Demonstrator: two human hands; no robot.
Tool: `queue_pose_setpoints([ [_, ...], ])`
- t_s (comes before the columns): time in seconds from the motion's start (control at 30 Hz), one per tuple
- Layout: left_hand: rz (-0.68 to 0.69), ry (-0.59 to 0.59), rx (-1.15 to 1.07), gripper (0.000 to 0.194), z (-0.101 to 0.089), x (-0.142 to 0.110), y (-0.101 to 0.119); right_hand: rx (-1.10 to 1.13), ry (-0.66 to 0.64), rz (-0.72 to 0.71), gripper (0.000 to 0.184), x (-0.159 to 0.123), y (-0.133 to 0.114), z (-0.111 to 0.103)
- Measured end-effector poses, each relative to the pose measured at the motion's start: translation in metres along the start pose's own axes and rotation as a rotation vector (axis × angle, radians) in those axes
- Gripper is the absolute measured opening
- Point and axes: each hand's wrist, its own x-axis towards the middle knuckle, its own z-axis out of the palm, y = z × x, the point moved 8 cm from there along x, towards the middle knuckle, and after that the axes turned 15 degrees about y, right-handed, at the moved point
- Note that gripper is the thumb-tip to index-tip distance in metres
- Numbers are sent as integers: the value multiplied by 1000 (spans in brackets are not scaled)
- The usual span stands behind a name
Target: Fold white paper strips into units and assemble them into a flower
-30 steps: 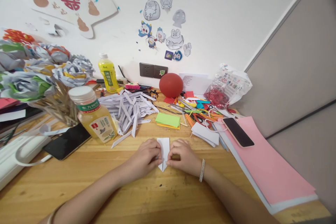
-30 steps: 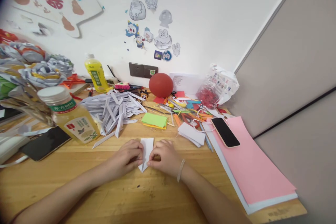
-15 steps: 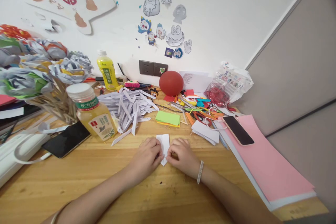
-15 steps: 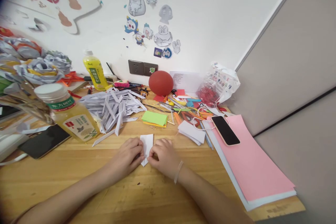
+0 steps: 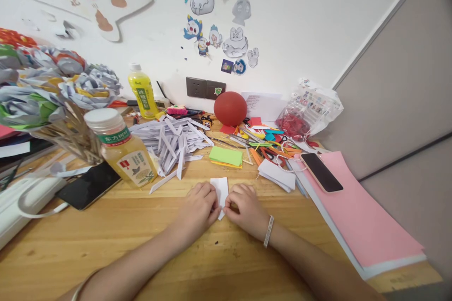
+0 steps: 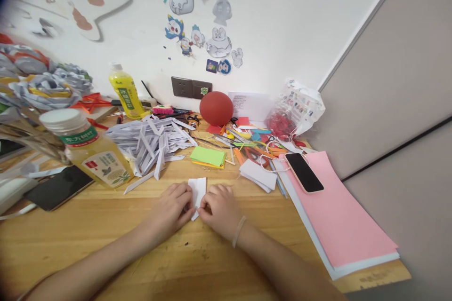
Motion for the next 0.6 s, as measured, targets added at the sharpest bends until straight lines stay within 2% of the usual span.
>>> queue_pose_setpoints([
  [0.4,-65,-15,-76,14,-2,2,-9,-13,23,9,32,-3,-2,-1],
  [0.6,-69,-10,-89,12,-4,3,-10,-13,3,21,32,-3,-2,-1],
])
